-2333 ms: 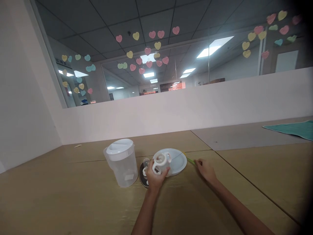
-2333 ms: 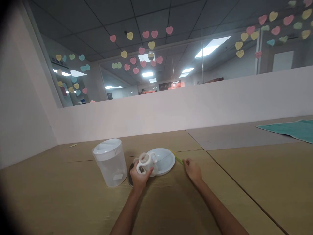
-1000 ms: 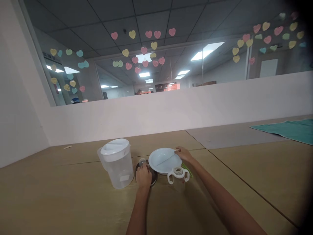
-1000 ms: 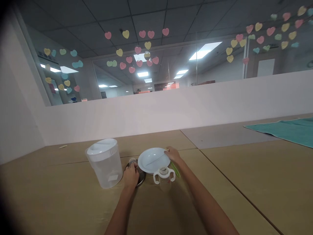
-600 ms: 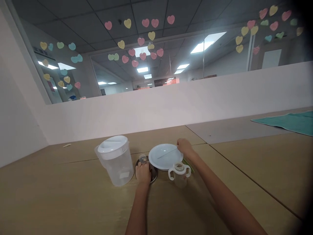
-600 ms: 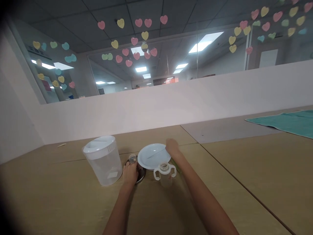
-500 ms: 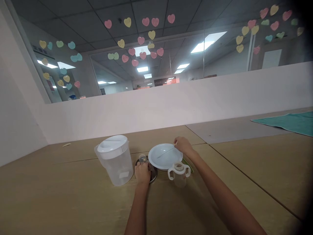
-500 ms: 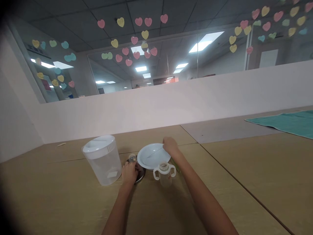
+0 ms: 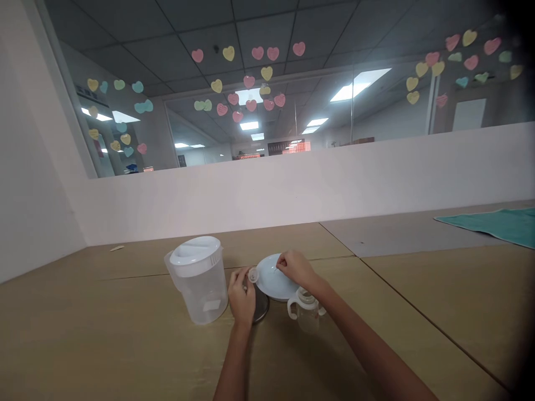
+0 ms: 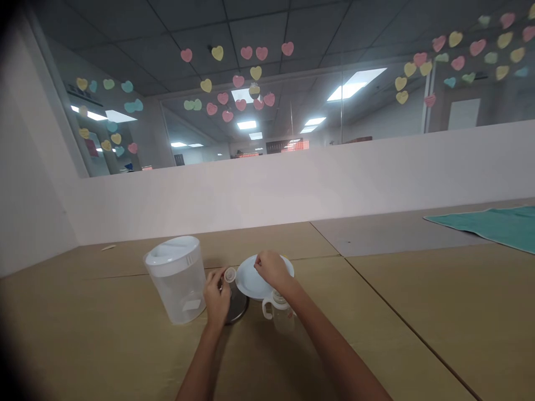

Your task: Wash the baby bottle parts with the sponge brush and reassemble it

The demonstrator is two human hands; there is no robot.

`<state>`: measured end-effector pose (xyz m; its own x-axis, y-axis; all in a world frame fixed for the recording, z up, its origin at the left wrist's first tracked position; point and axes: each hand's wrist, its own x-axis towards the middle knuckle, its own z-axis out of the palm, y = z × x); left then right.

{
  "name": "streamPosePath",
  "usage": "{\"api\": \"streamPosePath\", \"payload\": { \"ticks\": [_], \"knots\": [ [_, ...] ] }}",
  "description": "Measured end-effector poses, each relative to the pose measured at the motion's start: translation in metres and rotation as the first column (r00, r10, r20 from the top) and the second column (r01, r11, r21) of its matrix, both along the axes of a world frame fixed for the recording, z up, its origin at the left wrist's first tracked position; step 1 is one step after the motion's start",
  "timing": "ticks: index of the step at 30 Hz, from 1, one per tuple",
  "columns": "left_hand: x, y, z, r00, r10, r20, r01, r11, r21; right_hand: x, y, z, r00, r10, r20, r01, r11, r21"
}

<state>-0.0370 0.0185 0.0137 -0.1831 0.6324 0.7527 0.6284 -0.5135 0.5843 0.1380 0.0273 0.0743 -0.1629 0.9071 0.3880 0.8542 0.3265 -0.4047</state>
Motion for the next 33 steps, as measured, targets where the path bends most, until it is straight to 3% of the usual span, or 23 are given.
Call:
{"api": "streamPosePath", "payload": {
  "ticks": [2,5,8,10,13,16,21,24,26,29,33],
  "knots": [
    [0.002,0.000,0.002,0.977,-0.189,0.102,0.188,0.982,0.021,0.001,0.004,-0.004,1.000,0.017,-0.018,-0.017,1.000,-0.013],
    [0.010,0.002,0.003,0.868,-0.403,0.290,0.424,0.906,-0.008,0.002,0.012,-0.012,0.996,0.053,-0.067,-0.054,0.998,-0.022],
    [0.019,0.005,-0.001,0.739,-0.468,0.485,0.570,0.818,-0.079,0.005,0.023,-0.021,0.987,0.092,-0.131,-0.098,0.995,-0.034],
    [0.023,0.008,-0.005,0.695,-0.477,0.538,0.623,0.773,-0.119,0.007,0.031,-0.028,0.977,0.118,-0.176,-0.128,0.991,-0.046],
    [0.027,0.011,-0.013,0.709,-0.484,0.513,0.623,0.770,-0.134,0.010,0.040,-0.036,0.962,0.139,-0.236,-0.147,0.989,-0.016],
    [0.027,0.011,-0.020,0.788,-0.455,0.414,0.556,0.815,-0.163,0.015,0.039,-0.031,0.949,0.145,-0.279,-0.125,0.988,0.086],
    [0.028,0.006,-0.024,0.895,-0.423,0.138,0.443,0.876,-0.190,0.020,0.007,0.006,0.919,0.142,-0.368,-0.038,0.961,0.274],
    [0.031,0.003,-0.025,0.911,-0.411,0.048,0.412,0.893,-0.182,0.015,-0.018,0.024,0.846,0.185,-0.500,0.080,0.884,0.461],
    [0.032,0.003,-0.025,0.904,-0.426,0.042,0.426,0.887,-0.179,0.008,-0.030,0.028,0.876,0.211,-0.433,0.060,0.844,0.532],
    [0.032,0.003,-0.026,0.894,-0.441,0.074,0.447,0.878,-0.173,-0.002,-0.035,0.025,0.961,0.190,-0.203,-0.038,0.813,0.581],
    [0.033,0.002,-0.027,0.895,-0.435,0.097,0.446,0.879,-0.172,-0.011,-0.032,0.019,0.991,0.122,-0.057,-0.071,0.836,0.544]
  ]
}}
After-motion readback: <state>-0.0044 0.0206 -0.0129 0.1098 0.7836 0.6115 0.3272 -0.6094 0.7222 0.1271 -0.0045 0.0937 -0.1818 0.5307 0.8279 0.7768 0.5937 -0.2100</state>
